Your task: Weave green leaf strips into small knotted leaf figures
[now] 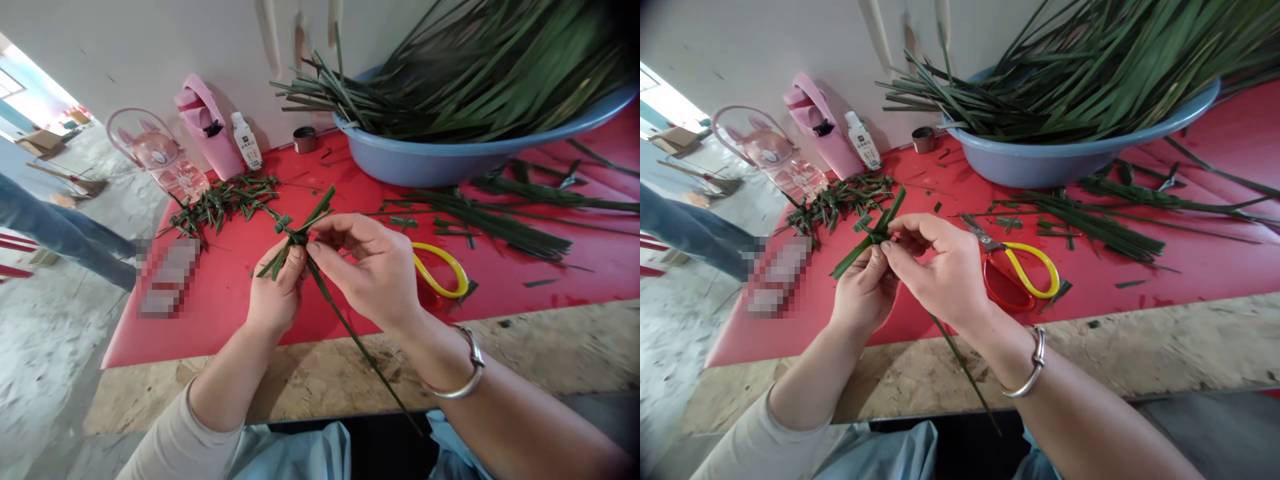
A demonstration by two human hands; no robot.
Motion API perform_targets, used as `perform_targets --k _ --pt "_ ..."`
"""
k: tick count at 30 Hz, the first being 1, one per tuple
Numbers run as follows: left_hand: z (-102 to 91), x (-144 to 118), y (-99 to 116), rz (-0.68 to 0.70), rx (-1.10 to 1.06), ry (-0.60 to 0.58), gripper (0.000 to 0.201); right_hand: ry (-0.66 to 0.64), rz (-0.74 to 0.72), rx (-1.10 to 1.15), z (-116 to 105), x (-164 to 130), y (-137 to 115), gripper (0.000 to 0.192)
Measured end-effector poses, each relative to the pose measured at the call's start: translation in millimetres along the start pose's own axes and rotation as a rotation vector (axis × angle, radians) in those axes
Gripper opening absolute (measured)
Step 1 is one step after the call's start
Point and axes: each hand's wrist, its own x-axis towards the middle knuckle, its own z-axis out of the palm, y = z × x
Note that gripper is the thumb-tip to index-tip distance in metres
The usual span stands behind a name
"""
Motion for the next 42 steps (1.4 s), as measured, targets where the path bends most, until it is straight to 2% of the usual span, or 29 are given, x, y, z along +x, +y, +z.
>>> perform_targets --k 4,8,16,20,23,28,32,39,42 --pt "-0.1 -2 -2 -0.006 0.033 0.008 0.028 -0.013 -0.055 -0.113 0 -1 -2 0.013" --pt "1.2 0 -4 -0.016 0.020 0.042 0.027 -0.034 -0.040 -0.101 1 -2 2 0.017" --pt "9.4 -3 0 -0.182 -0.270 0.009 0.024 0.028 -0.122 -0.216 2 -5 6 0.013" --pt "9.6 -6 -1 -0.176 -0.343 -0.032 0.016 0.038 -0.232 -0.327 2 -5 4 0.012" --pt "9.4 -8 0 -0.190 -0.356 -0.074 0.017 0.041 -0.289 -0.376 3 -6 2 0.010" --pt "10.2 -9 5 -0.233 -0.383 -0.080 0.023 0.043 -0.236 -0.296 3 -9 2 0.021" --pt "10.8 -9 7 -0.253 -0.384 -0.091 0.024 0.027 -0.266 -0.321 0 -9 1 0.020" --pt "3.9 -7 -2 -0.156 -0.277 -0.138 0.017 0.017 -0.328 -0.338 0 -5 2 0.014" --pt "3.6 -7 0 -0.167 -0.275 -0.139 0.018 0.029 -0.304 -0.309 0 -7 2 0.014"
